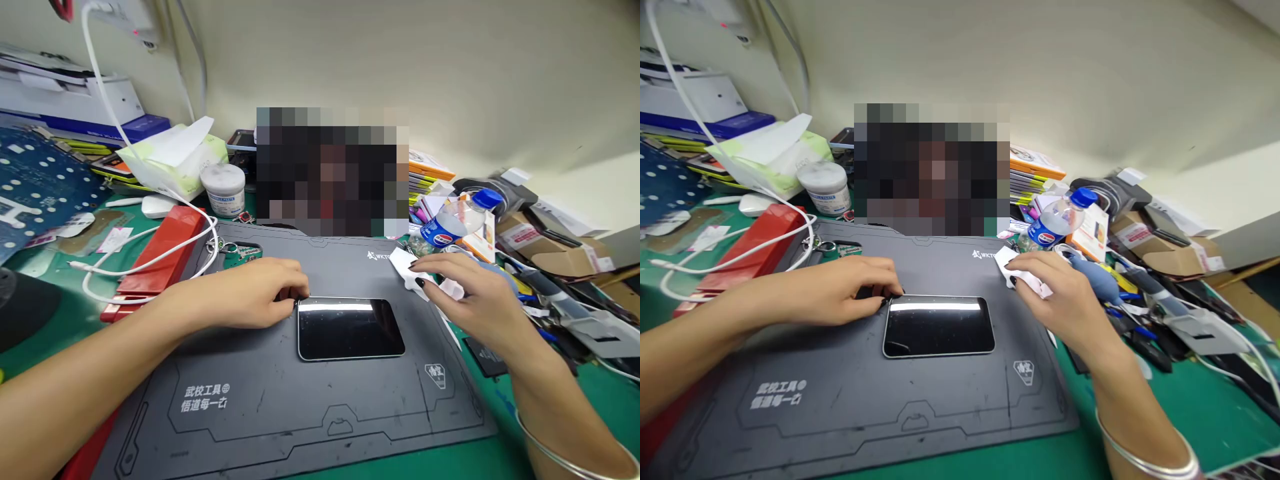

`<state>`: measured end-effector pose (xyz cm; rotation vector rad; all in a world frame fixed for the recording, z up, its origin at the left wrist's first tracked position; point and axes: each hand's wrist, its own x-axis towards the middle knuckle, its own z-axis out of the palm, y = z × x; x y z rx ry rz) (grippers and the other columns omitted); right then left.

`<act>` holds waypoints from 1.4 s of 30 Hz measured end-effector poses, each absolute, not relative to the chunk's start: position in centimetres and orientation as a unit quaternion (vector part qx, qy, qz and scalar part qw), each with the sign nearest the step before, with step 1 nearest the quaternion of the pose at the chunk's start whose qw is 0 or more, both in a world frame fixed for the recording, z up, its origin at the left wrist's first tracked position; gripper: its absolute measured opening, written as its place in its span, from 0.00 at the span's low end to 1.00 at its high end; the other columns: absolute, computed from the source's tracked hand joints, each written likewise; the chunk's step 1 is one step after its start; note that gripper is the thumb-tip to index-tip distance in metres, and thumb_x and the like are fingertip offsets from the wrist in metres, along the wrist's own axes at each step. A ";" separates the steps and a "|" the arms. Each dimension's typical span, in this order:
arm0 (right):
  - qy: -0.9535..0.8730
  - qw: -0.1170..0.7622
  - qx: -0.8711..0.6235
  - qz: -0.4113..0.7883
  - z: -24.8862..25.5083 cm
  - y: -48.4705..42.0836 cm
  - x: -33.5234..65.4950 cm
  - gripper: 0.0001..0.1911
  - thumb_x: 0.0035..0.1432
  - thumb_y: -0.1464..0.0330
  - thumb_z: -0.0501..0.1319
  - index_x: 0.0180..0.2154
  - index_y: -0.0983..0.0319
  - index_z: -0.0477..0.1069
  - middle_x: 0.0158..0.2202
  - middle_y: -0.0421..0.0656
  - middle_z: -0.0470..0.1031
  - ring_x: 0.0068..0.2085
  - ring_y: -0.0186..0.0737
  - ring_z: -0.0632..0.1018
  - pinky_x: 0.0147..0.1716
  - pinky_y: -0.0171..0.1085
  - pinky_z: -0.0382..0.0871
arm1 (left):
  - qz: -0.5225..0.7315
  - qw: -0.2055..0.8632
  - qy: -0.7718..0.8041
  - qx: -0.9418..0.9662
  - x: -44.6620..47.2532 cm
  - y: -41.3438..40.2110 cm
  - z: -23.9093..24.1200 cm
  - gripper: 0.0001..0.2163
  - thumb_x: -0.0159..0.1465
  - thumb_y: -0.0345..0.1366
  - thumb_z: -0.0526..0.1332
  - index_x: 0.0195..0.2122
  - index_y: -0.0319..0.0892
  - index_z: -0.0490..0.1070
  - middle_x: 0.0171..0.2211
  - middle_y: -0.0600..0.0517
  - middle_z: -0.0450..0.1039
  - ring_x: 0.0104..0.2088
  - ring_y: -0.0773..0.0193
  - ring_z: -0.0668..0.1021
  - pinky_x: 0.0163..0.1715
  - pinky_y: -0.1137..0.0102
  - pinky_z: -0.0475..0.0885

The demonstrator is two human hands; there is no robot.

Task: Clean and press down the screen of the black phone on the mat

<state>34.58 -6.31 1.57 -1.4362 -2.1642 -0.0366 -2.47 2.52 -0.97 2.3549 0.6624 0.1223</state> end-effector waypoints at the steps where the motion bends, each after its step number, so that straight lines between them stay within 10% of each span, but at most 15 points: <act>1: -0.803 0.271 -0.531 -0.009 1.2 -6.7 34.5 0.07 0.69 0.69 0.65 0.43 0.53 0.83 0.42 0.44 0.89 0.44 0.52 0.89 0.46 0.50 0.85 | 0.048 0.343 0.253 0.903 -2.6 2.5 -1.0 0.13 0.69 0.32 0.58 0.47 0.46 0.82 0.47 0.50 0.82 0.44 0.57 0.84 0.46 0.65 0.76; 6: -0.825 0.261 -0.498 0.062 0.4 -8.2 34.0 0.05 0.70 0.67 0.68 0.46 0.54 0.82 0.41 0.41 0.88 0.40 0.45 0.89 0.39 0.41 0.85 | 0.043 0.359 0.248 0.899 -2.8 2.4 -0.5 0.14 0.70 0.35 0.56 0.48 0.45 0.81 0.46 0.50 0.81 0.44 0.60 0.84 0.46 0.67 0.76; 13: -0.806 0.218 -0.508 0.213 0.7 -9.2 33.5 0.24 0.60 0.62 0.80 0.57 0.55 0.85 0.53 0.49 0.89 0.53 0.54 0.88 0.57 0.50 0.86 | 0.045 0.325 0.279 0.902 -2.9 0.9 -0.9 0.14 0.70 0.46 0.65 0.53 0.49 0.82 0.48 0.50 0.81 0.43 0.55 0.84 0.45 0.62 0.78; 22: -0.555 0.369 -0.516 0.537 2.1 -10.9 34.3 0.32 0.63 0.49 0.80 0.61 0.55 0.80 0.62 0.54 0.83 0.62 0.60 0.86 0.60 0.53 0.86 | 0.068 0.172 0.341 0.922 -3.7 -2.0 -3.6 0.29 0.59 0.51 0.76 0.62 0.61 0.79 0.58 0.49 0.81 0.54 0.41 0.84 0.54 0.55 0.80; 42: -0.576 0.321 -0.500 0.561 1.1 -10.5 34.6 0.42 0.57 0.47 0.83 0.65 0.55 0.75 0.68 0.54 0.79 0.70 0.61 0.81 0.72 0.59 0.76 | 0.074 0.187 0.324 0.925 -3.9 -1.5 -4.0 0.27 0.60 0.46 0.73 0.62 0.61 0.77 0.58 0.51 0.82 0.52 0.42 0.84 0.51 0.56 0.81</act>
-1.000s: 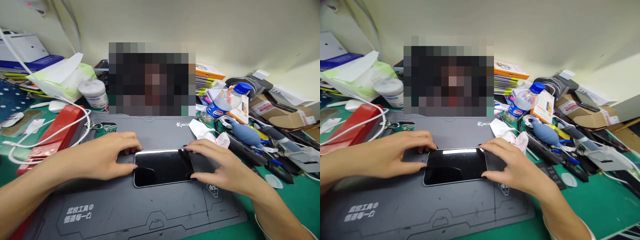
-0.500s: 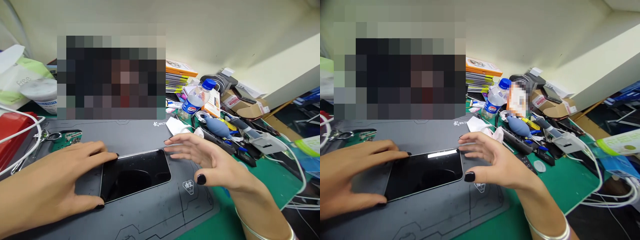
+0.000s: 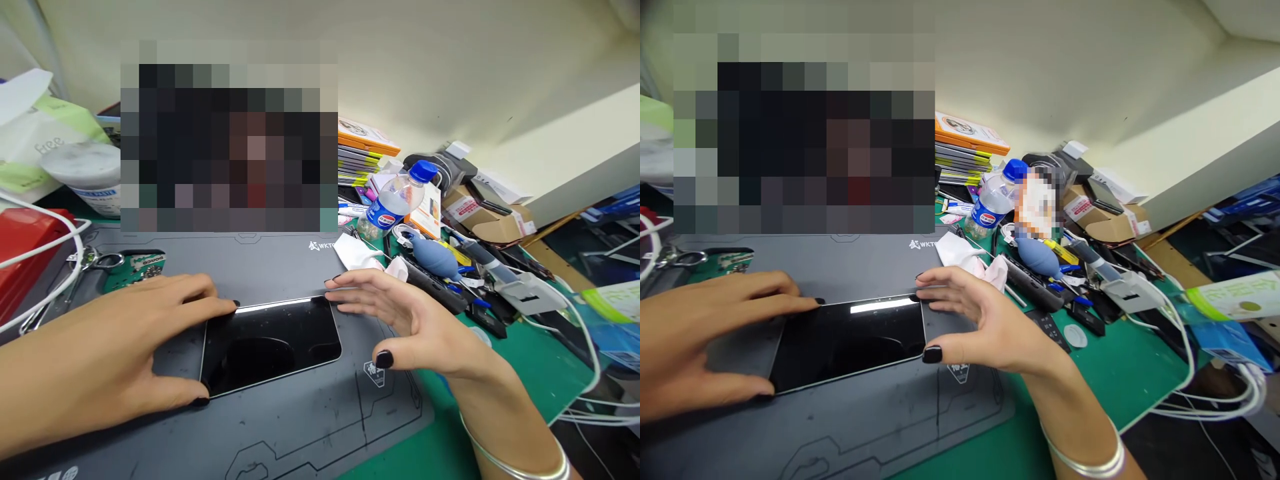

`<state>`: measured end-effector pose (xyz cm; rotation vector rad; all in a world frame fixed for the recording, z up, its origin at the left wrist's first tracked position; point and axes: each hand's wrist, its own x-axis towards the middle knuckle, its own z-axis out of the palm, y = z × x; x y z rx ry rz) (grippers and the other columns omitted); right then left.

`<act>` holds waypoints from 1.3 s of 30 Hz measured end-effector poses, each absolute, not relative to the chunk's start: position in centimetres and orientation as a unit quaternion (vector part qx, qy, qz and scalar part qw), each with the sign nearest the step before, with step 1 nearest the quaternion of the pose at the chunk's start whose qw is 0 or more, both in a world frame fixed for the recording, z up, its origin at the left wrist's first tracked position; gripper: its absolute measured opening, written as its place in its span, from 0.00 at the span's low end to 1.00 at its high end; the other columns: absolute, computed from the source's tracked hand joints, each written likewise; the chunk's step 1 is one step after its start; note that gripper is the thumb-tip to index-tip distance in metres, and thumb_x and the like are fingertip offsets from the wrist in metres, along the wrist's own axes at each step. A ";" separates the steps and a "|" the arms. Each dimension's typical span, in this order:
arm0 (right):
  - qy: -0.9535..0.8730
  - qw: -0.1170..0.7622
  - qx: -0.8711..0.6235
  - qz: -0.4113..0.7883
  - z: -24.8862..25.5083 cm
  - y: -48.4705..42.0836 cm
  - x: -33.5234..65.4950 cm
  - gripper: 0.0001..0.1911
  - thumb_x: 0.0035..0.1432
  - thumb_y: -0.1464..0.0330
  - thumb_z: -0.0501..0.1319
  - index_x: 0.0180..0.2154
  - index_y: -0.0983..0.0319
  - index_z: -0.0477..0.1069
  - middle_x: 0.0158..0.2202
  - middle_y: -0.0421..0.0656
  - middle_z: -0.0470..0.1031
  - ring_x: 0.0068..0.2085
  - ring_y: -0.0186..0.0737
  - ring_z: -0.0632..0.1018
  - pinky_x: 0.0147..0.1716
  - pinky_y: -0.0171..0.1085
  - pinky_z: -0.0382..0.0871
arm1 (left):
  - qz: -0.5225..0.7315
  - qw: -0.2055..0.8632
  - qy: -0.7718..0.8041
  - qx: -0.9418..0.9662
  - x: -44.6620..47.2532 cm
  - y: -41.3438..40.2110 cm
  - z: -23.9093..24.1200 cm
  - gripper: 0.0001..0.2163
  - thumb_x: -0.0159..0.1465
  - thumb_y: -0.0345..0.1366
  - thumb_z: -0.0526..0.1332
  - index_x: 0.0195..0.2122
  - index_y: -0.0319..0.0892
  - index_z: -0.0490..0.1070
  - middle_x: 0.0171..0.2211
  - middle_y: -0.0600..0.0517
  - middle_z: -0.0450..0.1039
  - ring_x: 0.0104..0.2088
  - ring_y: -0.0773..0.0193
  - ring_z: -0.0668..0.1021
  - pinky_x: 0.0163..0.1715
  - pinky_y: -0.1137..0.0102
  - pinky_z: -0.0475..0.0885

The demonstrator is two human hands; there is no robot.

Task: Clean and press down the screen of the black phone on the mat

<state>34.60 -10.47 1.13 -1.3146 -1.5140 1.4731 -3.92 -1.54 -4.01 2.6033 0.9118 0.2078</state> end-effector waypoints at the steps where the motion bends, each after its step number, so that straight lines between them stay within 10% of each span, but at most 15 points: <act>1: -0.577 0.321 -0.501 0.559 1.2 -10.5 34.6 0.41 0.57 0.47 0.83 0.65 0.55 0.75 0.68 0.54 0.79 0.70 0.61 0.81 0.71 0.59 0.76 | 0.073 0.189 0.323 0.924 -3.9 -1.5 -3.9 0.26 0.61 0.46 0.72 0.62 0.60 0.78 0.57 0.51 0.82 0.51 0.43 0.84 0.49 0.57 0.80; 39: -0.357 0.412 -0.447 0.709 1.1 -9.8 34.5 0.17 0.62 0.53 0.80 0.49 0.53 0.87 0.58 0.46 0.86 0.67 0.53 0.82 0.56 0.50 0.87 | 0.055 0.180 0.340 0.921 -3.2 -2.3 -2.0 0.24 0.64 0.44 0.73 0.62 0.60 0.81 0.56 0.50 0.81 0.51 0.46 0.85 0.52 0.55 0.79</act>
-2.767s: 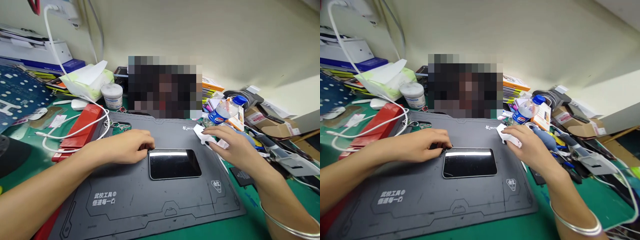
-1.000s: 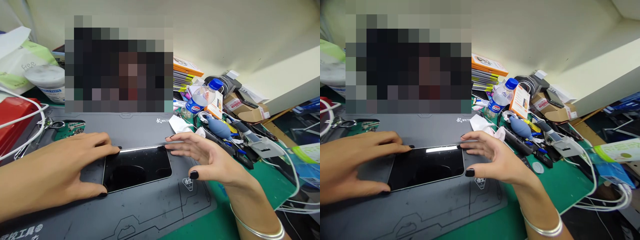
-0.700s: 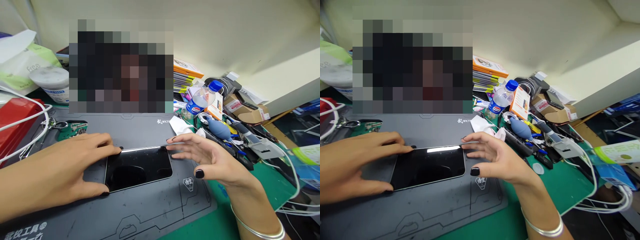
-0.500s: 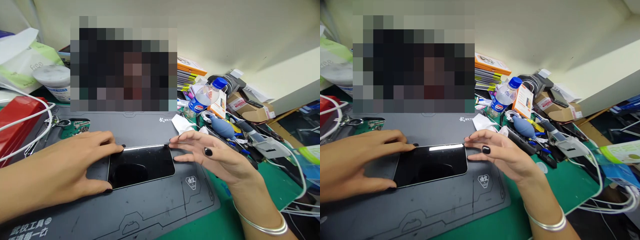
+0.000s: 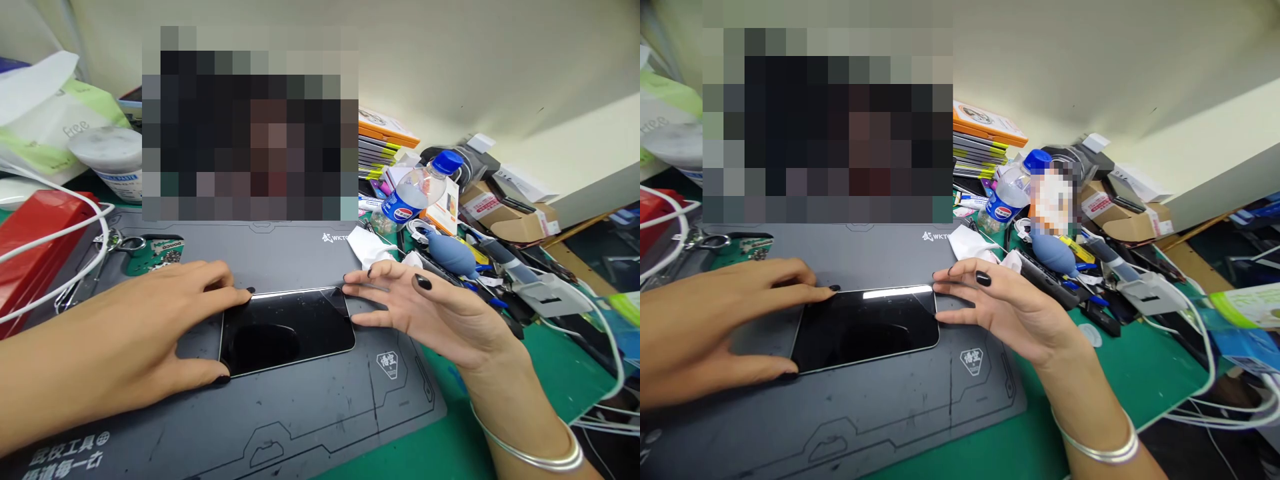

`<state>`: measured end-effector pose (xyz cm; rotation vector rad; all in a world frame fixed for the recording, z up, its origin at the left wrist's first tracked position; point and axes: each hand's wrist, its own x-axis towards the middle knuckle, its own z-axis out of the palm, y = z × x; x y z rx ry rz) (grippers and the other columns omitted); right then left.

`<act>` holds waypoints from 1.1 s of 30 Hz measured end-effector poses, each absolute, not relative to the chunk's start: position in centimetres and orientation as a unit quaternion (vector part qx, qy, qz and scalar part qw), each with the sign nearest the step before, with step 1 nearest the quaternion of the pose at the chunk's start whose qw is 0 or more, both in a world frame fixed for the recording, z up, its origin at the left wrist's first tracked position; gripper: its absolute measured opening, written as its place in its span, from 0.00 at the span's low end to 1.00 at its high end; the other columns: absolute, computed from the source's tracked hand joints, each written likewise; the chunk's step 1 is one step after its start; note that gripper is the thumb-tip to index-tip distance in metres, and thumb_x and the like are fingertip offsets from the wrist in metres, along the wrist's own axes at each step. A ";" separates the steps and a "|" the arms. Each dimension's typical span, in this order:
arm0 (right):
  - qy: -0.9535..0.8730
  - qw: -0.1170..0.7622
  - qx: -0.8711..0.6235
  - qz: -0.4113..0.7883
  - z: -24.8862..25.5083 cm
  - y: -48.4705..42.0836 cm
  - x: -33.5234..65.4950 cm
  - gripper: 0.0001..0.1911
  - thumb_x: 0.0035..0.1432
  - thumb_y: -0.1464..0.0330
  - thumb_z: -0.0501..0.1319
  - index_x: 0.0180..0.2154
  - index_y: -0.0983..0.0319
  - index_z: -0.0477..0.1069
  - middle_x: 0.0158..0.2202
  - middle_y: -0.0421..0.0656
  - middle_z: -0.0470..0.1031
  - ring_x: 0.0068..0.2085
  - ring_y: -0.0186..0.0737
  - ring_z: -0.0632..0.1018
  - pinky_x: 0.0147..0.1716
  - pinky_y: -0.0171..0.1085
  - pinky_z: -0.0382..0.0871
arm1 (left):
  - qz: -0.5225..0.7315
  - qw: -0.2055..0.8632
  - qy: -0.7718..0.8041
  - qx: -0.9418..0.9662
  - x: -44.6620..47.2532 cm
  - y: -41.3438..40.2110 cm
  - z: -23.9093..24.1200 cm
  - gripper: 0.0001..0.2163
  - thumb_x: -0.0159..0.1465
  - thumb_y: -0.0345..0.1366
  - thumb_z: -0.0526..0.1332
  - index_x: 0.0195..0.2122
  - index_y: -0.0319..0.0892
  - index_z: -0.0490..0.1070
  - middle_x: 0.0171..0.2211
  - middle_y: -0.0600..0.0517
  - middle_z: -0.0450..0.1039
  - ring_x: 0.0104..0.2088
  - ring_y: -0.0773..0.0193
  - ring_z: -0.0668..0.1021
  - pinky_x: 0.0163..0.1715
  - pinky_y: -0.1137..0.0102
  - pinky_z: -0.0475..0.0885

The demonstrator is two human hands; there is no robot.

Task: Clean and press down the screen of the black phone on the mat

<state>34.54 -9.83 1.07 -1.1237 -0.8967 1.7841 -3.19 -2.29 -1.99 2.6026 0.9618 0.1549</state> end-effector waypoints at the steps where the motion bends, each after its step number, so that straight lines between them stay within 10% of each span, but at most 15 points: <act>1: -0.347 0.414 -0.447 0.713 1.0 -9.8 34.5 0.17 0.62 0.53 0.80 0.48 0.53 0.87 0.58 0.45 0.87 0.67 0.53 0.83 0.57 0.49 0.87 | 0.053 0.177 0.339 0.922 -3.2 -2.3 -1.9 0.24 0.64 0.44 0.73 0.62 0.59 0.81 0.56 0.50 0.81 0.51 0.47 0.85 0.52 0.55 0.80; 33: -0.444 0.416 -0.540 0.582 0.8 -9.7 32.4 0.20 0.56 0.48 0.82 0.47 0.47 0.89 0.60 0.46 0.88 0.64 0.56 0.85 0.52 0.44 0.87 | -0.074 0.225 0.340 0.910 -1.4 -1.3 0.6 0.26 0.62 0.41 0.76 0.62 0.49 0.82 0.54 0.44 0.79 0.51 0.41 0.84 0.52 0.48 0.80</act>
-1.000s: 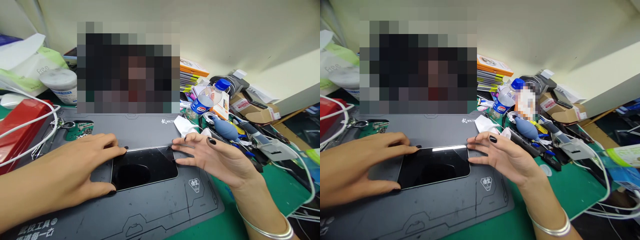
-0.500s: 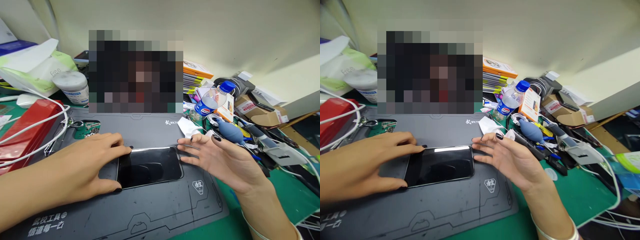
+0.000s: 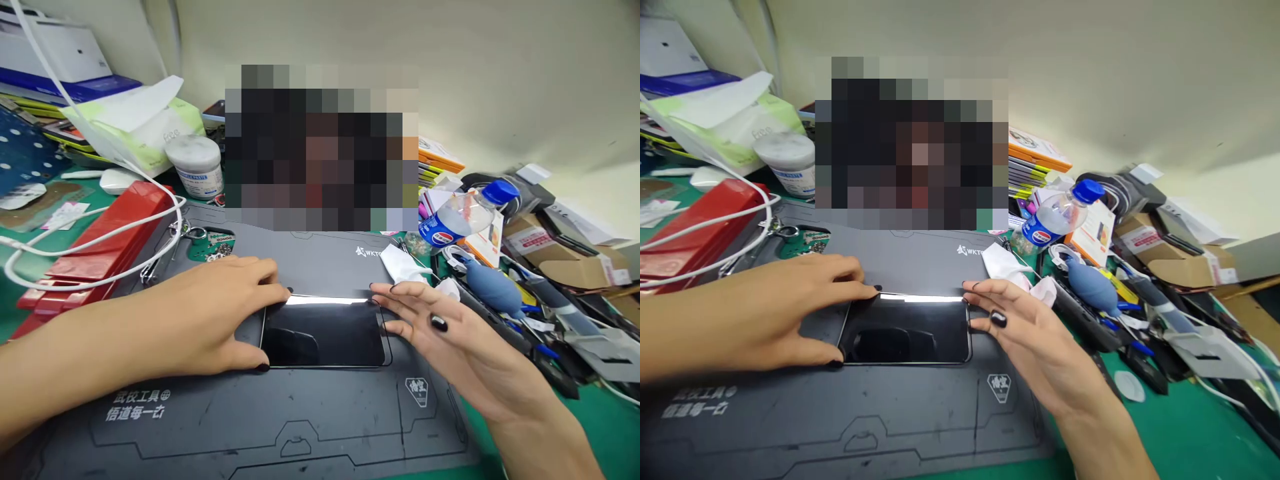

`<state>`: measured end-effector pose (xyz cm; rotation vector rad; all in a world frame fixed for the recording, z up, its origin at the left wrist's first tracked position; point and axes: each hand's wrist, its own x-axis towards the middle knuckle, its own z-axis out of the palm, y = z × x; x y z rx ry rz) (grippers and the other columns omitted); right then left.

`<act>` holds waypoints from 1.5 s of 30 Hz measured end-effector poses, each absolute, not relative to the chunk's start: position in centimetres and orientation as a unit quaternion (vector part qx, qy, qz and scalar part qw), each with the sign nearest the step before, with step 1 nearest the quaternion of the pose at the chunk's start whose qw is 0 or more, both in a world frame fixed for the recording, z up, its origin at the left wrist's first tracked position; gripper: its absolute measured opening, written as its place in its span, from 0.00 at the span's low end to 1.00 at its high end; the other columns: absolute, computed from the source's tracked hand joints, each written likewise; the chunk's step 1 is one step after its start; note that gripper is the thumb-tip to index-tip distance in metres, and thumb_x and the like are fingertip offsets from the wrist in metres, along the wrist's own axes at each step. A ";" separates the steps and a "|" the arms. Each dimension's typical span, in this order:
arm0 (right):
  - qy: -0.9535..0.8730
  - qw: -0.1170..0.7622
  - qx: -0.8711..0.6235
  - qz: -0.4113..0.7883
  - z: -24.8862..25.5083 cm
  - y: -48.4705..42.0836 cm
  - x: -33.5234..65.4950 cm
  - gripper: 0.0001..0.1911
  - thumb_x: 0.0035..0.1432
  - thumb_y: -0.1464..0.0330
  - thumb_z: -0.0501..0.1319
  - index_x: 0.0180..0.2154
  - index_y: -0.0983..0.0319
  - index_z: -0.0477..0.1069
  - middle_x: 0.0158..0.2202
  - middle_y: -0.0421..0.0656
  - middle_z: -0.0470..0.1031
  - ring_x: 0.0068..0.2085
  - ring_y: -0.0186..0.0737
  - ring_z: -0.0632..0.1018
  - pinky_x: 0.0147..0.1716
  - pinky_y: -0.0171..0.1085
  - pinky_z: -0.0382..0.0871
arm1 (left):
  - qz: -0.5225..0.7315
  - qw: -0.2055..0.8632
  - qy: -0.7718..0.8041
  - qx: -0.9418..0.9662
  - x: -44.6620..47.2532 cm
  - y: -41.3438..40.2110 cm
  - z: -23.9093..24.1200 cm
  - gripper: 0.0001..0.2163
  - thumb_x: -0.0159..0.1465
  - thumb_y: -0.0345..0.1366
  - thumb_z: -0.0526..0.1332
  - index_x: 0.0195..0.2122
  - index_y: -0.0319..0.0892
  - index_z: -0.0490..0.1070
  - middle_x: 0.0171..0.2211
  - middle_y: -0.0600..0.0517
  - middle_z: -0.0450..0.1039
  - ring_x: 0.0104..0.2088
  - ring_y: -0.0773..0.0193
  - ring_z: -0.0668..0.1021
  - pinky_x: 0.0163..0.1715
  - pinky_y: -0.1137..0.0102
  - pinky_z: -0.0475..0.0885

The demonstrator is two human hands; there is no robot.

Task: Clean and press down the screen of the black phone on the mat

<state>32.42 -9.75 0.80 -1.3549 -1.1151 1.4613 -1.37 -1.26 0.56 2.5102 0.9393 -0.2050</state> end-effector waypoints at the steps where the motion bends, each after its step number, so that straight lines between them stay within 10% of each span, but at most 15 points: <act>1: -0.470 0.403 -0.547 0.563 0.7 -9.9 32.3 0.21 0.56 0.49 0.83 0.48 0.47 0.89 0.60 0.47 0.88 0.63 0.56 0.86 0.51 0.43 0.88 | -0.070 0.224 0.338 0.911 -1.4 -1.2 0.5 0.26 0.62 0.41 0.76 0.62 0.49 0.83 0.54 0.45 0.79 0.51 0.41 0.84 0.53 0.48 0.80; 13: -0.838 0.203 -0.494 0.115 -0.9 -10.9 31.1 0.25 0.63 0.67 0.77 0.60 0.51 0.81 0.62 0.48 0.85 0.60 0.55 0.86 0.61 0.52 0.84 | -0.045 0.212 0.332 0.918 -1.3 -1.1 0.2 0.22 0.58 0.41 0.79 0.54 0.47 0.83 0.51 0.46 0.80 0.50 0.42 0.84 0.50 0.51 0.79; 45: -0.754 0.272 -0.578 0.154 -1.2 -11.2 32.4 0.17 0.68 0.61 0.72 0.57 0.47 0.84 0.66 0.49 0.81 0.67 0.61 0.82 0.61 0.53 0.84 | 0.055 0.274 0.330 0.902 -2.5 -0.3 -1.5 0.24 0.61 0.57 0.71 0.52 0.49 0.77 0.53 0.46 0.82 0.49 0.44 0.84 0.46 0.56 0.77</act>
